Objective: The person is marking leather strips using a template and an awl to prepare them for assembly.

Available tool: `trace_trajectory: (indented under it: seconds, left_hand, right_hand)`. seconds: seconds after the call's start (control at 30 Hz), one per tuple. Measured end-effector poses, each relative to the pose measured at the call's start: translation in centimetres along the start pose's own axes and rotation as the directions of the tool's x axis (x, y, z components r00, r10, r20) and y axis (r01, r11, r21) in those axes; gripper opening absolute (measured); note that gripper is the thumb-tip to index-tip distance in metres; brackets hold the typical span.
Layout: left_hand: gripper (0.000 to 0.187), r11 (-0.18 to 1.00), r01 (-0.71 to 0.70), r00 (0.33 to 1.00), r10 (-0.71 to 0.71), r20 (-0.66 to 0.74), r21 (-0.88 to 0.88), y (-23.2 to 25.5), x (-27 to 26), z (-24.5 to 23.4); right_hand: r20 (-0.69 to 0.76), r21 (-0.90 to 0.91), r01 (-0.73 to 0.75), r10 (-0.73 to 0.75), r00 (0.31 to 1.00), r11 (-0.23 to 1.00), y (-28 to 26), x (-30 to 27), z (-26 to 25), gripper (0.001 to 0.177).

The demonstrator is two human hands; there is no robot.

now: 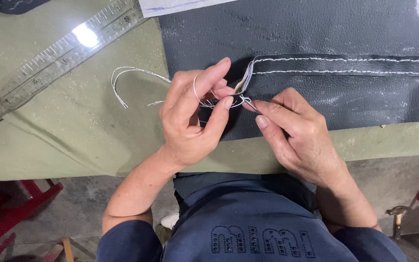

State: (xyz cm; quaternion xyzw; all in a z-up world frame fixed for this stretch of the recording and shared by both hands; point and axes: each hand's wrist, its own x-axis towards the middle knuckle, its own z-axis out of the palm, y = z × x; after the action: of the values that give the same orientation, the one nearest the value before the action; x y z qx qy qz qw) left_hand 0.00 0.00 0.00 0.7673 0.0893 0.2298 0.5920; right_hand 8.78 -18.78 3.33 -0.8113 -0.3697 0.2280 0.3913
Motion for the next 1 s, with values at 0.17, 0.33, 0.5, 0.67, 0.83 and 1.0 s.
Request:
trace_trajectory:
  seconds: [0.17,0.33,0.5,0.67,0.83,1.0]
  left_hand:
    - [0.042,1.000,0.002,1.000,-0.002,0.003,0.005,0.0,0.0,0.0]
    - [0.041,1.000,-0.007,1.000,0.007,0.004,0.013,0.0,0.1,0.0]
    - [0.041,1.000,-0.005,1.000,0.005,0.003,0.018,0.0,0.1,0.1]
    - [0.042,1.000,-0.010,1.000,0.010,0.004,0.021,-0.1,0.1,0.1]
    - [0.042,1.000,0.008,1.000,-0.008,0.009,0.018,0.0,0.2,0.1]
    - [0.043,0.999,0.004,1.000,-0.004,-0.016,-0.047,-0.3,0.1,0.1]
  right_hand:
    - [-0.008,-0.010,0.017,-0.017,1.000,1.000,0.0,0.0,-0.1,0.029]
    - [-0.003,-0.002,0.002,-0.002,1.000,1.000,0.1,0.1,0.0,0.030]
    - [-0.016,-0.022,0.001,-0.002,1.000,1.000,0.2,0.0,0.0,0.029]
    - [-0.016,-0.009,-0.004,0.004,1.000,1.000,0.2,0.0,0.0,0.029]
    - [-0.063,-0.005,-0.009,0.009,0.998,1.000,-0.3,0.4,-0.5,0.027]
    - [-0.225,0.058,-0.020,0.032,0.974,0.998,0.5,-0.9,-2.3,0.034]
